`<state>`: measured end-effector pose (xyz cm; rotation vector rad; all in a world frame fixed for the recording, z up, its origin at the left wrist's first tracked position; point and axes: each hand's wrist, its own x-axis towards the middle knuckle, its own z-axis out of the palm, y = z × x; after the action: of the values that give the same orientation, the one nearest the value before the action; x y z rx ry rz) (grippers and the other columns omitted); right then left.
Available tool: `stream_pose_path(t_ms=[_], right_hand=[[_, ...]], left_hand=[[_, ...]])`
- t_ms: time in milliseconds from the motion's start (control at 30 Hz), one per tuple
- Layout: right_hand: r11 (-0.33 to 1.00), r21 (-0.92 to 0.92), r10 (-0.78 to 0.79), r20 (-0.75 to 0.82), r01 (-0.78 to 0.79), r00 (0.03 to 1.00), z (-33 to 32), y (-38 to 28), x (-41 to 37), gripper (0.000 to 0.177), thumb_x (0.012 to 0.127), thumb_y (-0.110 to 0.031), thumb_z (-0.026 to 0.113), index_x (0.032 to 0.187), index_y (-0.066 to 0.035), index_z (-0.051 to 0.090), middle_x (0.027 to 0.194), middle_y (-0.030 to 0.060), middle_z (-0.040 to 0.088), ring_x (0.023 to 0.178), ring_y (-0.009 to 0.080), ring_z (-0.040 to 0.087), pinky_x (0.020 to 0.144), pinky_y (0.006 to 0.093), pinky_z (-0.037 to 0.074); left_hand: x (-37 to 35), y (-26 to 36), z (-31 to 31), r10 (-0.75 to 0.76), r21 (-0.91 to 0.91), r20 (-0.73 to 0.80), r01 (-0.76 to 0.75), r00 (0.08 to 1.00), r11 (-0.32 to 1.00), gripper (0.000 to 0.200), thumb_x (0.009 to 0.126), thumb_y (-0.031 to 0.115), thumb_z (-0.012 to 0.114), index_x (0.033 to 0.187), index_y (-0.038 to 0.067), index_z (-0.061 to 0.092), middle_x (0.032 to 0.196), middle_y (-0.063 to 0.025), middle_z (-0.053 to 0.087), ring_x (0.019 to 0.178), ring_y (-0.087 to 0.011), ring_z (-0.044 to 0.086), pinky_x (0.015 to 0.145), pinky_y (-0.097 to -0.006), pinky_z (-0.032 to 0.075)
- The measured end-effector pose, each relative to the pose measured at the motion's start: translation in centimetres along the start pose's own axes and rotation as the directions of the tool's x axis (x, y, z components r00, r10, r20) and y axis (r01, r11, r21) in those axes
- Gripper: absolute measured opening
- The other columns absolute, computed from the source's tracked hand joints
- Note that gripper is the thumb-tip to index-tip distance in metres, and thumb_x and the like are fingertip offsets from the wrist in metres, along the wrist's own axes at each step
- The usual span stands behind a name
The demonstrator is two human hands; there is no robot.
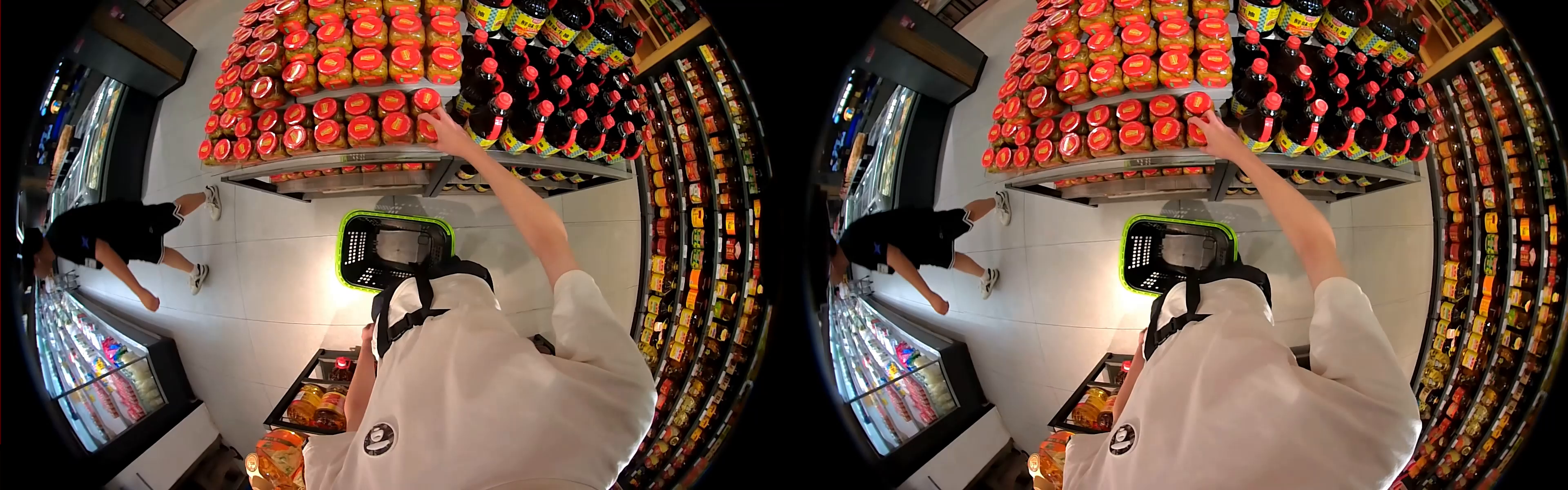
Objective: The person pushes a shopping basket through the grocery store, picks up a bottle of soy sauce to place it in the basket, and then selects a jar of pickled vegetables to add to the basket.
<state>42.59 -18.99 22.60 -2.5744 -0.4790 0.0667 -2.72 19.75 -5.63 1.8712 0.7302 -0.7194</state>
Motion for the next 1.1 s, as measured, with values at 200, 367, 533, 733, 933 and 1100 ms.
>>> stream_pose_path(t_ms=[200,367,533,733,933,1100], right_hand=[[0.998,-0.009,0.058,-0.006,-0.058,0.998,-0.4,-1.0,-1.0,0.07,0.07,-0.008,0.069,0.13,-0.02,0.035,0.124,0.013,0.028,0.115,0.0329,0.04,0.085,0.0394,0.046],[0.992,-0.019,0.123,-0.143,-0.127,0.982,0.5,-1.4,-1.7,0.081,0.07,-0.004,0.069,0.136,-0.019,0.025,0.128,0.0167,0.024,0.116,0.0388,0.038,0.083,0.0427,0.047],[0.989,0.054,0.142,-0.18,-0.135,0.973,0.7,-1.1,-1.9,0.087,0.07,-0.001,0.068,0.138,-0.02,0.017,0.132,0.0207,0.019,0.11,0.044,0.043,0.079,0.0443,0.048],[0.962,0.184,0.219,-0.09,-0.2,0.972,0.4,-0.9,-1.9,0.092,0.069,0.004,0.066,0.14,-0.021,0.013,0.137,0.0227,0.013,0.107,0.046,0.046,0.079,0.0447,0.047],[0.976,0.145,0.177,-0.105,-0.161,0.979,1.3,0.4,-1.4,0.095,0.067,0.007,0.065,0.14,-0.022,0.012,0.137,0.024,0.016,0.107,0.0453,0.046,0.079,0.0432,0.047],[0.965,0.17,0.229,-0.161,-0.202,0.96,1.8,-0.1,-1.6,0.095,0.067,0.002,0.069,0.141,-0.019,0.011,0.133,0.0243,0.022,0.105,0.0432,0.048,0.079,0.0423,0.047]], left_hand=[[2.8,-7.8,2.0,-0.005,0.173,0.035,-0.001,0.999,0.985,0.037,0.081,0.032,0.051,0.095,0.0,0.065,0.082,-0.011,0.065,0.075,-0.0204,0.06,0.069,-0.0306,0.046],[5.7,-8.5,1.9,0.029,0.217,0.043,-0.037,0.999,0.975,0.039,0.081,0.036,0.052,0.096,0.002,0.065,0.086,-0.0127,0.065,0.08,-0.0241,0.061,0.074,-0.0332,0.046],[9.5,-7.6,1.7,0.089,0.232,0.042,-0.096,0.995,0.968,0.041,0.08,0.039,0.052,0.097,0.004,0.065,0.09,-0.0145,0.066,0.085,-0.0278,0.062,0.078,-0.0358,0.046],[10.9,-6.9,2.4,0.074,0.299,0.002,-0.071,0.997,0.952,0.041,0.081,0.042,0.048,0.098,0.009,0.066,0.09,-0.016,0.065,0.09,-0.0328,0.061,0.079,-0.0393,0.046],[10.9,-7.7,2.9,0.049,0.247,-0.02,-0.042,0.999,0.968,0.044,0.08,0.045,0.047,0.097,0.009,0.066,0.089,-0.0166,0.065,0.09,-0.0337,0.061,0.079,-0.0406,0.046],[3.8,0.6,0.0,0.0,0.267,0.025,-0.007,1.0,0.964,0.049,0.079,0.047,0.044,0.101,0.008,0.064,0.095,-0.0196,0.063,0.095,-0.0357,0.059,0.083,-0.0414,0.045]])
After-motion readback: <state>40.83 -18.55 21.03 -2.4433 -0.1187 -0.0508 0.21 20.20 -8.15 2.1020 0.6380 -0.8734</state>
